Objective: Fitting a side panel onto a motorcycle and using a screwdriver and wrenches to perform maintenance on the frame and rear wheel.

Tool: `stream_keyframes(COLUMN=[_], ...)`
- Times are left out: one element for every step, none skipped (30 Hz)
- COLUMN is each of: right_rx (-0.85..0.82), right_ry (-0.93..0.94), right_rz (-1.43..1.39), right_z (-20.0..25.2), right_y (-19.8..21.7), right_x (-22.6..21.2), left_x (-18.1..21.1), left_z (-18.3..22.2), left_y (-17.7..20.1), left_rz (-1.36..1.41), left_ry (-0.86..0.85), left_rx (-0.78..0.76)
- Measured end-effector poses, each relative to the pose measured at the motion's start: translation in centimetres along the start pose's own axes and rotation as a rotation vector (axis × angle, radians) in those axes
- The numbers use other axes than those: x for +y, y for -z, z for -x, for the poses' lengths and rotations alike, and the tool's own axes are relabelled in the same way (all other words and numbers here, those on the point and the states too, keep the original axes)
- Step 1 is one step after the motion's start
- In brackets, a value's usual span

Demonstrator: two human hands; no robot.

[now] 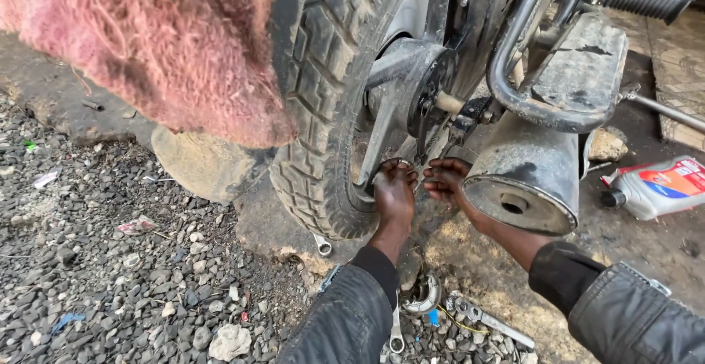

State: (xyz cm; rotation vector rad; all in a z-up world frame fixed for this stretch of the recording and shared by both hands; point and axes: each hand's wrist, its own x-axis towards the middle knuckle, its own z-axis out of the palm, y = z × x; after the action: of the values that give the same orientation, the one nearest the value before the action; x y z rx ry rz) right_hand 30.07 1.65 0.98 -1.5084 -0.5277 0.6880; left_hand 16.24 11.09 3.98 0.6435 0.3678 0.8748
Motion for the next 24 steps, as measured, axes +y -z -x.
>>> stream_keyframes(right_rx=[0.004,0.011,0.013,0.012,0.010,0.011,-0.034,-0.081,-0.081,-0.068,-0.055,-0.050,-0.012,0.023,0.023,0.031,0.040,0.040,0.042,0.045,0.044,0.040,0.035,0.031], right_ry=[0.017,0.031,0.029,0.023,0.018,0.016,0.033,0.049,0.047,0.054,0.061,0.061,0.085,0.108,0.108,0.116,0.124,0.123,0.146,0.166,0.165,0.173,0.181,0.181], right_rz=[-0.041,-0.084,-0.084,-0.084,-0.084,-0.084,-0.108,-0.132,-0.132,-0.125,-0.118,-0.116,-0.087,-0.060,-0.060,-0.044,-0.028,-0.028,-0.047,-0.065,-0.065,-0.077,-0.088,-0.088], right_z=[-1.9,-3.6,-2.3,-1.1,0.2,-3.7,-7.5,-11.8,-10.3,-8.9,-7.4,-4.9,-2.3,0.1,0.3,0.3,0.4,0.3,0.2,0.2,-0.9,-2.3,-3.6,-3.3], right_y=[1.2,2.6,1.2,0.1,-1.0,2.5,4.9,5.2,4.4,3.7,2.9,1.6,0.2,-1.5,-1.6,-1.7,-1.9,-2.0,-2.0,-2.1,-1.4,-0.8,-0.2,-0.5], right_x=[2.1,4.3,1.9,-0.6,-3.2,1.6,6.3,10.9,9.2,7.2,5.2,2.3,-0.6,-3.4,-3.5,-3.7,-3.8,-3.8,-3.8,-3.7,-2.1,-0.7,0.7,0.6], left_x=[-0.1,-0.3,-0.4,-0.6,-0.8,-1.2,-1.6,-2.0,-2.7,-3.3,-3.9,-3.7,-3.5,-3.0,-4.3,-5.5,-6.7,-6.4,-6.1,-5.8,-5.1,-4.4,-3.5,-2.7], left_z=[-0.4,-0.6,-0.8,-1.0,-1.2,-1.3,-1.5,-1.6,-2.2,-2.9,-3.6,-3.3,-2.9,-2.6,-3.8,-4.9,-6.1,-5.7,-5.4,-4.9,-3.9,-3.1,-2.3,-1.5], left_y=[-0.4,-0.7,-0.7,-1.0,-1.3,-1.2,-1.1,-0.9,-0.4,0.0,0.3,0.2,0.1,0.2,0.8,1.4,2.1,2.0,1.9,1.9,1.8,1.6,1.4,1.2], left_rz=[0.012,0.021,0.021,-0.028,-0.076,-0.077,-0.043,-0.009,-0.009,-0.042,-0.074,-0.072,-0.102,-0.134,-0.134,-0.209,-0.285,-0.285,-0.381,-0.477,-0.477,-0.620,-0.764,-0.763], left_ry=[-0.005,-0.006,-0.003,-0.009,-0.014,-0.013,0.008,0.029,0.031,0.032,0.033,0.037,0.045,0.049,0.050,0.011,-0.029,-0.029,-0.051,-0.073,-0.072,-0.108,-0.144,-0.145], left_rx=[0.003,0.006,0.006,0.016,0.026,0.027,0.000,-0.025,-0.023,-0.042,-0.061,-0.063,-0.049,-0.033,-0.033,-0.047,-0.062,-0.062,-0.049,-0.036,-0.035,-0.013,0.009,0.012])
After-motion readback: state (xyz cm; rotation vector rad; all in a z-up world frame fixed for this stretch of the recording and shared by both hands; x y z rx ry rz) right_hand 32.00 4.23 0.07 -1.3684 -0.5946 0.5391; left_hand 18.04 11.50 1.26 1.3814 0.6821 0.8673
